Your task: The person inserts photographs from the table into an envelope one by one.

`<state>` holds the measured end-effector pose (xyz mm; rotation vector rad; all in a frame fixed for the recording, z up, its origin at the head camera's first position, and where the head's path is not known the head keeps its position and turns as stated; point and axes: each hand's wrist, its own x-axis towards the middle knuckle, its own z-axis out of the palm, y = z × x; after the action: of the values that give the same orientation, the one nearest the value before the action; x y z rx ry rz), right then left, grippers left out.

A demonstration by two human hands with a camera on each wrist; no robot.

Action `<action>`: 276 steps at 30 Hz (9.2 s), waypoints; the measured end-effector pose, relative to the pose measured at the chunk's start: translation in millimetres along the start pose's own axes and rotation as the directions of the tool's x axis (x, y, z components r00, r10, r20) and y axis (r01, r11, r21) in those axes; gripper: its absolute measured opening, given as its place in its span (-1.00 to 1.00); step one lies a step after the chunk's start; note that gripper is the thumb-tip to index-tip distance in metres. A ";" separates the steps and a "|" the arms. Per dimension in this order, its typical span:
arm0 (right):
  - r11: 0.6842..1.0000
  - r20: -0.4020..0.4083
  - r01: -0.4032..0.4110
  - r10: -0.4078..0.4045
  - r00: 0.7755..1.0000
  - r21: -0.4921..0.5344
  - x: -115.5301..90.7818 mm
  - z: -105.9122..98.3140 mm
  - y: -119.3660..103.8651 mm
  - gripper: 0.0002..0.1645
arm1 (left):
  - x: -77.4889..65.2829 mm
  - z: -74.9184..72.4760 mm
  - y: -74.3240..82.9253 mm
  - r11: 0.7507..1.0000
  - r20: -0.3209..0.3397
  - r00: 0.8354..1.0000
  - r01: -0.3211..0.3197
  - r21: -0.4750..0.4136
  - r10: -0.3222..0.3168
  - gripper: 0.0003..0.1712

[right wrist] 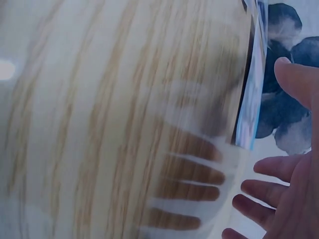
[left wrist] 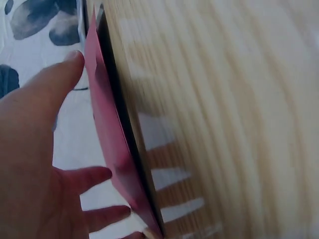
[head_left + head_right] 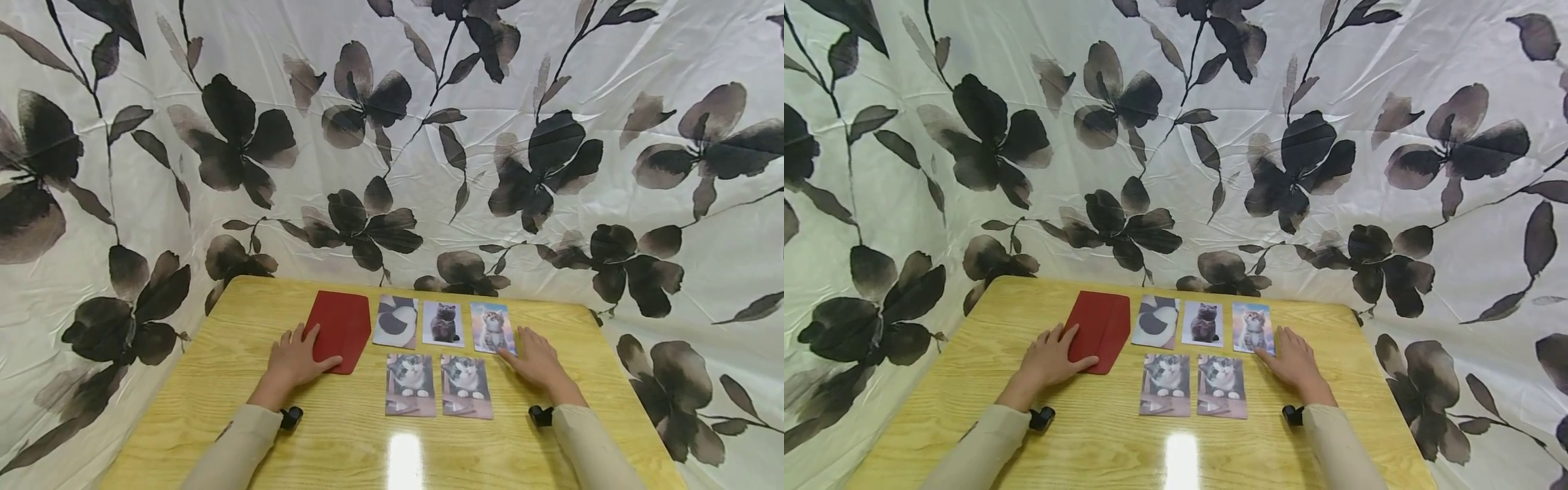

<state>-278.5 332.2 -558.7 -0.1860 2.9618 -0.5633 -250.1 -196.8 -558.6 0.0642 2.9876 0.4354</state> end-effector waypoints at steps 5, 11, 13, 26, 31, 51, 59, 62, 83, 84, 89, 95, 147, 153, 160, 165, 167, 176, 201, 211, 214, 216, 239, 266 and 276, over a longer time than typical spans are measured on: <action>0.999 -0.017 -0.029 0.029 0.999 -0.032 3.7 3.0 -0.6 0.16 | 1.8 2.1 7.9 0.999 -0.027 0.999 0.019 0.029 -0.018 0.25; 0.998 -0.059 -0.059 0.058 0.997 -0.014 8.1 4.5 -2.9 0.03 | 2.4 1.4 14.3 0.997 -0.043 0.999 0.029 0.066 -0.026 0.24; 0.998 -0.069 -0.070 0.070 0.995 0.002 9.7 6.5 -3.5 0.01 | 2.8 2.2 15.0 0.997 -0.048 0.998 0.037 0.072 -0.034 0.25; 0.977 -0.131 -0.160 0.179 0.975 0.144 13.6 13.5 -10.4 -0.11 | 1.2 -6.8 27.7 0.978 -0.072 0.975 0.209 -0.006 -0.208 0.39; 0.968 -0.126 -0.196 0.217 0.968 0.159 12.2 13.8 -12.5 -0.16 | 0.9 -6.9 28.6 0.969 -0.070 0.967 0.246 -0.005 -0.246 0.34; 0.924 -0.098 -0.297 0.328 0.940 0.243 8.4 10.0 -25.6 -0.38 | 4.1 -10.9 15.0 0.964 -0.125 0.967 0.197 -0.179 -0.221 0.19; 0.923 -0.130 -0.294 0.333 0.934 0.250 7.9 5.8 -26.4 -0.35 | 3.1 -5.1 19.2 0.934 -0.128 0.976 0.126 -0.334 -0.177 0.19; 0.926 -0.131 -0.287 0.325 0.937 0.246 7.8 2.6 -25.0 -0.36 | 4.3 -1.4 23.8 0.923 -0.140 0.977 0.100 -0.371 -0.163 0.20; 0.599 -0.123 -0.079 0.289 0.949 0.797 -4.1 -9.7 -75.8 -0.70 | 4.1 7.4 37.0 0.888 -0.190 0.966 0.074 -0.455 -0.178 0.23; 0.576 -0.124 -0.063 0.280 0.952 0.815 -3.3 -7.1 -81.7 -0.69 | 4.5 8.1 37.8 0.886 -0.192 0.966 0.070 -0.458 -0.176 0.24; 0.513 -0.113 -0.030 0.245 0.963 0.858 2.1 7.3 -110.1 -0.67 | 6.4 11.9 42.9 0.877 -0.193 0.966 0.062 -0.476 -0.173 0.25; 0.482 -0.129 0.007 0.220 0.967 0.876 10.8 26.5 -137.5 -0.75 | 7.4 16.5 46.6 0.875 -0.201 0.961 0.074 -0.479 -0.192 0.22; 0.591 -0.266 0.140 0.132 0.955 0.794 43.0 88.7 -237.3 -0.83 | 2.4 23.7 67.0 0.890 -0.271 0.940 0.068 -0.452 -0.209 0.16; 0.587 -0.273 0.150 0.126 0.954 0.796 43.8 90.8 -245.4 -0.85 | 1.7 24.1 65.6 0.889 -0.272 0.938 0.071 -0.453 -0.214 0.15; 0.598 -0.225 0.124 0.096 0.970 0.792 48.6 94.2 -251.7 -0.84 | 1.7 21.9 63.5 0.888 -0.258 0.943 0.075 -0.454 -0.211 0.17; 0.601 -0.223 0.132 0.078 0.972 0.789 53.1 93.7 -257.2 -0.84 | 1.2 19.5 62.6 0.878 -0.242 0.945 0.085 -0.471 -0.221 0.17; 0.603 -0.218 0.130 0.074 0.973 0.787 54.3 93.4 -259.1 -0.84 | 0.2 18.8 62.8 0.877 -0.238 0.947 0.082 -0.474 -0.217 0.17; 0.638 -0.228 0.122 0.086 0.970 0.760 58.5 94.8 -267.2 -0.84 | -1.5 19.1 60.8 0.875 -0.228 0.952 0.073 -0.479 -0.204 0.16; 0.766 -0.187 0.059 0.081 0.979 0.640 60.0 98.7 -283.1 -0.85 | -4.8 23.0 63.5 0.868 -0.279 0.941 0.029 -0.496 -0.191 0.13; 0.730 -0.223 0.120 0.045 0.974 0.673 59.2 90.6 -274.3 -0.85 | 1.1 20.7 58.4 0.873 -0.251 0.944 0.069 -0.483 -0.214 0.15; 0.722 -0.231 0.130 0.043 0.972 0.680 59.1 84.4 -263.0 -0.85 | 3.2 18.5 56.3 0.873 -0.247 0.943 0.080 -0.480 -0.223 0.16; 0.731 -0.243 0.130 0.051 0.969 0.670 59.6 80.5 -253.0 -0.85 | 4.2 17.0 54.7 0.872 -0.252 0.941 0.080 -0.484 -0.227 0.15; 0.842 -0.252 -0.051 0.217 0.943 0.537 46.4 48.3 -136.2 -0.65 | 4.3 14.2 47.2 0.858 -0.217 0.949 0.092 -0.506 -0.230 0.14; 0.910 -0.149 -0.212 0.280 0.949 0.357 41.6 49.4 -107.6 -0.29 | 2.7 18.3 40.5 0.877 -0.248 0.950 0.051 -0.478 -0.191 0.17; 0.937 -0.136 -0.249 0.287 0.948 0.245 47.2 51.4 -104.8 -0.25 | 3.2 19.2 41.4 0.877 -0.249 0.949 0.053 -0.478 -0.193 0.18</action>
<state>-307.5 210.3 -571.7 0.3005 2.9750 -0.9072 -249.8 -151.6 -565.3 -0.2598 3.0351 1.2306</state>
